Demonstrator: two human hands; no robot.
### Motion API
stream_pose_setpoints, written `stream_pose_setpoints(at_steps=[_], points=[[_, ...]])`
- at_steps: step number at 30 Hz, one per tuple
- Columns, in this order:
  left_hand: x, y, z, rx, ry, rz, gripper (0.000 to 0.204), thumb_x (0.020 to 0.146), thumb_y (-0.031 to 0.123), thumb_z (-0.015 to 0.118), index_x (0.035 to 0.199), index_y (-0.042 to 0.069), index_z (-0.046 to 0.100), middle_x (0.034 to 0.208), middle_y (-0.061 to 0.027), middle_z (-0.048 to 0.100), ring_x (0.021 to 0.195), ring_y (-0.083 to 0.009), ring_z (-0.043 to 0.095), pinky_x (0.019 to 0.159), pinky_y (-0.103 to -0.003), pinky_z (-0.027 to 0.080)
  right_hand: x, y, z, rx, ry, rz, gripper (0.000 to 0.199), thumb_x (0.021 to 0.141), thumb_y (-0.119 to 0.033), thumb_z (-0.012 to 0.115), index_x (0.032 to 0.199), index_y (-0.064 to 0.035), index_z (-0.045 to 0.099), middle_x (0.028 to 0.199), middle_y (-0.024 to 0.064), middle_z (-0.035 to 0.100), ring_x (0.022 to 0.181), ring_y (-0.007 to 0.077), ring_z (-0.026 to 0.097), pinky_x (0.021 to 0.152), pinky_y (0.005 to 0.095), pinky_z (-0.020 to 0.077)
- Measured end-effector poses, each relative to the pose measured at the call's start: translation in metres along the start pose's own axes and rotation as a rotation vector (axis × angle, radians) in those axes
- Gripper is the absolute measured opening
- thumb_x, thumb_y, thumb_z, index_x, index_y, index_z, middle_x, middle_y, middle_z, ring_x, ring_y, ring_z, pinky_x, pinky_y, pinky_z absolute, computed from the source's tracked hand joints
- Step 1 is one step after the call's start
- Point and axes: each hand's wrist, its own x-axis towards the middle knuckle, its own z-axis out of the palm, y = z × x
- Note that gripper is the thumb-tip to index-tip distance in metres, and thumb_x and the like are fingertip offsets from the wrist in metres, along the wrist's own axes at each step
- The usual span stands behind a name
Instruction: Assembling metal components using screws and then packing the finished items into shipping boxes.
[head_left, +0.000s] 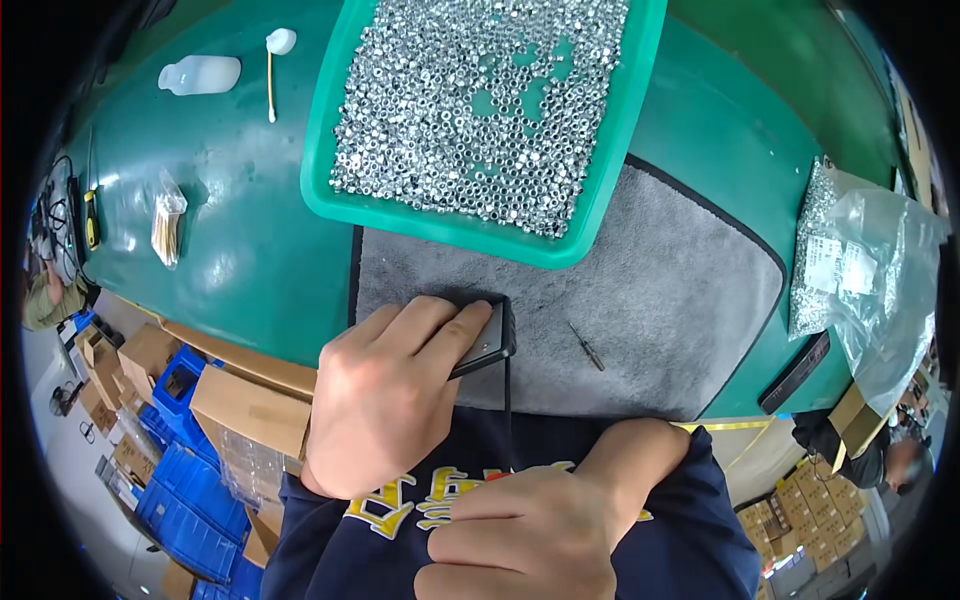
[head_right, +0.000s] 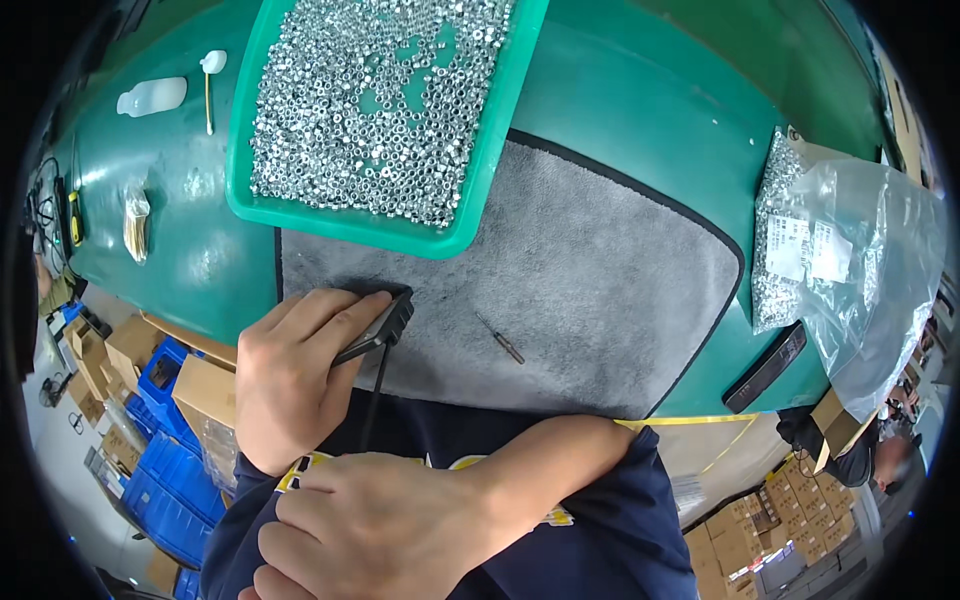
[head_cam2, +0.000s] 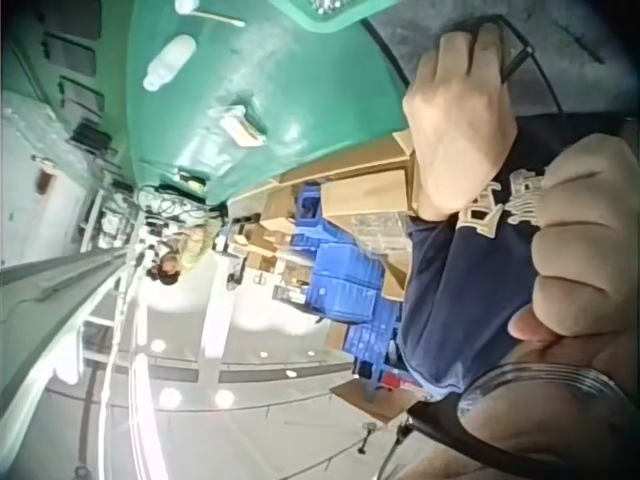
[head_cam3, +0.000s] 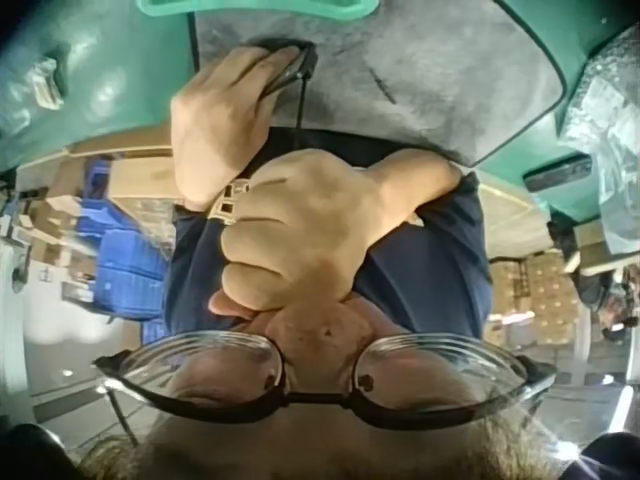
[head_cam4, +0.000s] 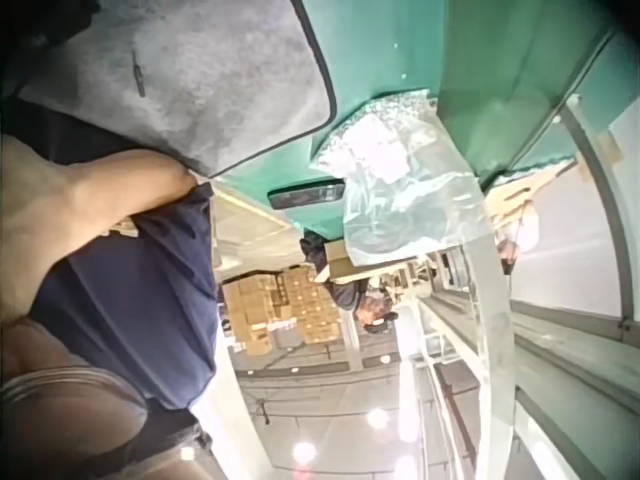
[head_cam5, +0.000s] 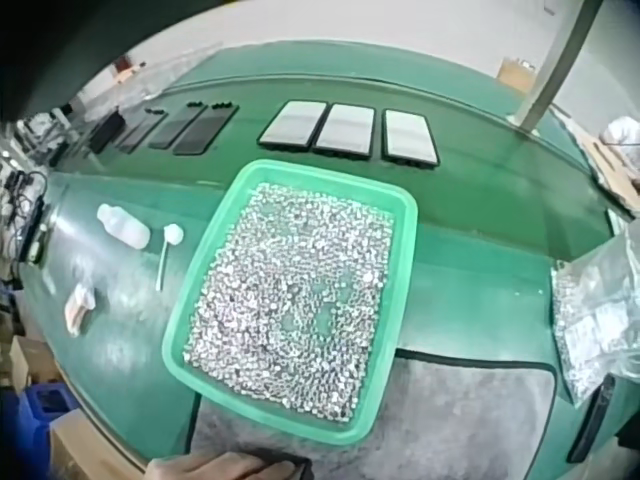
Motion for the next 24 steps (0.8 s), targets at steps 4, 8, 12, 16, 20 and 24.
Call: stream_pose_setpoints(at_steps=[4,8,12,16,20,24], points=[[-0.008,0.004,0.002,0.044,0.050,0.006,0.043,0.072,-0.001,0.067,0.115,0.006,0.072,0.100,-0.0046,0.063,0.076,-0.0246,0.060,0.065,-0.034,0.050,-0.006,-0.001,0.023,-0.028,0.285,-0.049,0.036,0.092,-0.016,0.061,0.060,-0.0121,0.045,0.063,-0.0003,0.039,0.049,0.0162,0.035,0.045,0.0287,0.0328],[-0.014,0.008,0.007,0.098,0.116,0.013,0.038,0.075,0.001,0.069,0.113,0.006,0.072,0.099,-0.0052,0.064,0.076,-0.0248,0.061,0.065,-0.033,0.050,-0.012,-0.001,0.013,0.136,0.427,-0.053,0.032,0.082,-0.008,0.070,0.057,-0.0090,0.050,0.052,0.0039,0.045,0.037,0.0204,0.035,0.038,0.0290,0.0273],[-0.017,0.008,-0.019,0.021,0.136,0.032,0.031,0.078,0.003,0.071,0.109,0.004,0.072,0.095,-0.0063,0.067,0.074,-0.0240,0.062,0.065,-0.031,0.050,-0.026,-0.042,-0.063,0.524,0.470,0.181,0.038,0.097,-0.030,0.062,0.064,-0.0144,0.049,0.060,0.0001,0.043,0.048,0.0165,0.040,0.044,0.0264,0.0297],[-0.004,-0.003,-0.071,-0.293,0.112,-0.065,0.021,0.082,0.008,0.073,0.101,0.000,0.068,0.085,-0.0086,0.069,0.066,-0.0190,0.060,0.062,-0.028,0.049,-0.052,-0.010,-0.126,0.381,0.595,0.355,0.028,0.105,-0.031,0.050,0.091,-0.0065,0.052,0.070,0.0032,0.050,0.059,0.0127,0.043,0.052,0.0263,0.0363],[0.074,-0.024,-0.127,-0.472,0.448,0.033,0.027,0.087,0.014,0.073,0.105,-0.004,0.065,0.086,-0.0083,0.069,0.062,-0.0142,0.059,0.057,-0.028,0.051,-0.059,0.039,-0.143,0.305,0.740,0.628,0.021,0.107,-0.023,0.047,0.098,-0.0057,0.054,0.075,0.0043,0.053,0.067,0.0150,0.051,0.062,0.0258,0.0427],[0.170,-0.062,-0.172,-0.399,0.464,-0.158,0.030,0.092,0.016,0.071,0.112,-0.005,0.065,0.091,-0.0084,0.071,0.068,-0.0143,0.065,0.061,-0.028,0.055,-0.071,0.062,-0.135,-0.300,0.684,0.682,0.014,0.102,-0.016,0.056,0.099,-0.0036,0.060,0.080,0.0046,0.056,0.069,0.0170,0.054,0.065,0.0285,0.0450]])
